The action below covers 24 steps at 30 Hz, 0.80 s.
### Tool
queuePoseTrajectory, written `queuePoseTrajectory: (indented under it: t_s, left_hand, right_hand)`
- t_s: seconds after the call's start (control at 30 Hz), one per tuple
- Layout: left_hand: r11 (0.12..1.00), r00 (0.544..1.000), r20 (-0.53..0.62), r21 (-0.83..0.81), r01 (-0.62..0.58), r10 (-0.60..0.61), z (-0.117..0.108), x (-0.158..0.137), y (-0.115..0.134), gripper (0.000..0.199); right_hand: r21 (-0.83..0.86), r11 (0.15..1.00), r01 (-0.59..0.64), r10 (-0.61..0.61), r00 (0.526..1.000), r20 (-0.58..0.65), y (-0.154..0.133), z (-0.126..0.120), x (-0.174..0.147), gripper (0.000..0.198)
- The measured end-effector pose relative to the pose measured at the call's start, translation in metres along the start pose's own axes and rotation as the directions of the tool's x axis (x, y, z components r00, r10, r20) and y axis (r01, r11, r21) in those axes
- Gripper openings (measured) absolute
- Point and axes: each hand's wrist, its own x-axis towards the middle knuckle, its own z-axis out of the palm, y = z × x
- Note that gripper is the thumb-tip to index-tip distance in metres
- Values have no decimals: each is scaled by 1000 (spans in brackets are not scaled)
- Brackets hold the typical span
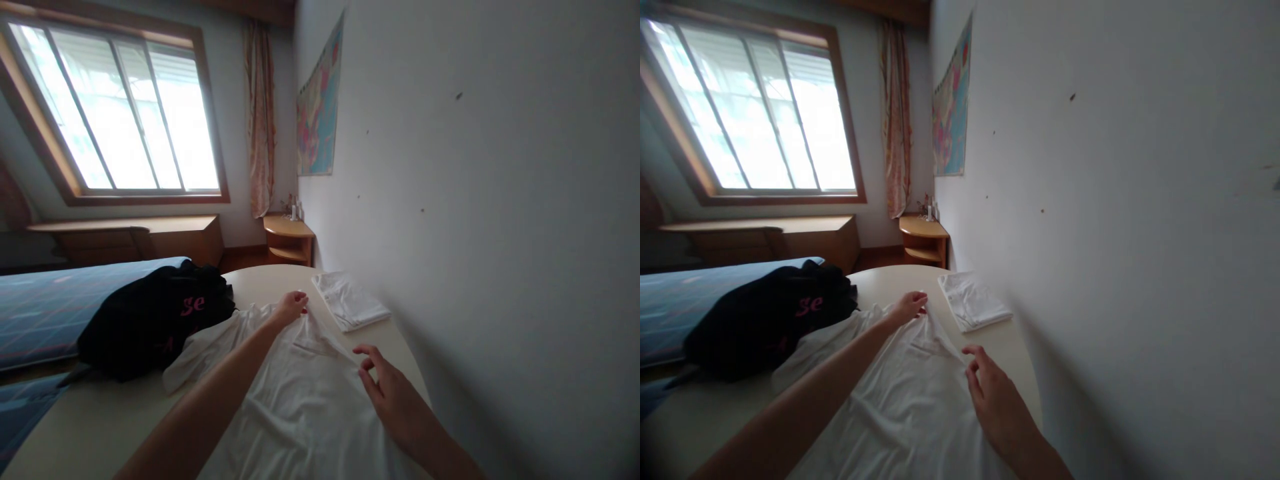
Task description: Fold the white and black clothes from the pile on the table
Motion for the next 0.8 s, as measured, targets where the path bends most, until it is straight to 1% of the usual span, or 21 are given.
queuePoseTrajectory:
  t_s: [0.1,0.17,0.23,0.3,0.47,0.63,0.73,0.8]
  left_hand:
    - [1000,1000,-15,-6,27,-27,-9,-3,0,34]
    - [999,998,-41,18,45,-44,-14,-4,-4,34]
    - [996,995,-82,67,62,-57,-18,-6,-12,35]
    - [988,990,-131,138,74,-56,-23,-9,-22,35]
    - [941,970,-241,335,52,32,-32,-29,-40,23]
    - [889,948,-302,456,50,102,-34,-47,-45,31]
    - [864,944,-309,501,60,113,-34,-50,-49,30]
    - [852,945,-301,522,49,130,-34,-48,-51,33]
  right_hand:
    - [109,993,41,-50,996,80,-22,3,-8,30]
    - [171,984,57,-82,986,142,-37,10,-13,29]
    - [213,975,64,-108,973,202,-48,20,-15,30]
    - [232,970,73,-134,957,259,-52,33,-16,33]
    - [216,964,157,-229,903,363,-45,67,-12,42]
    - [237,958,165,-255,865,432,-38,86,-10,46]
    - [261,949,178,-288,827,483,-31,95,-11,51]
    - [247,950,192,-297,799,522,-29,99,-11,52]
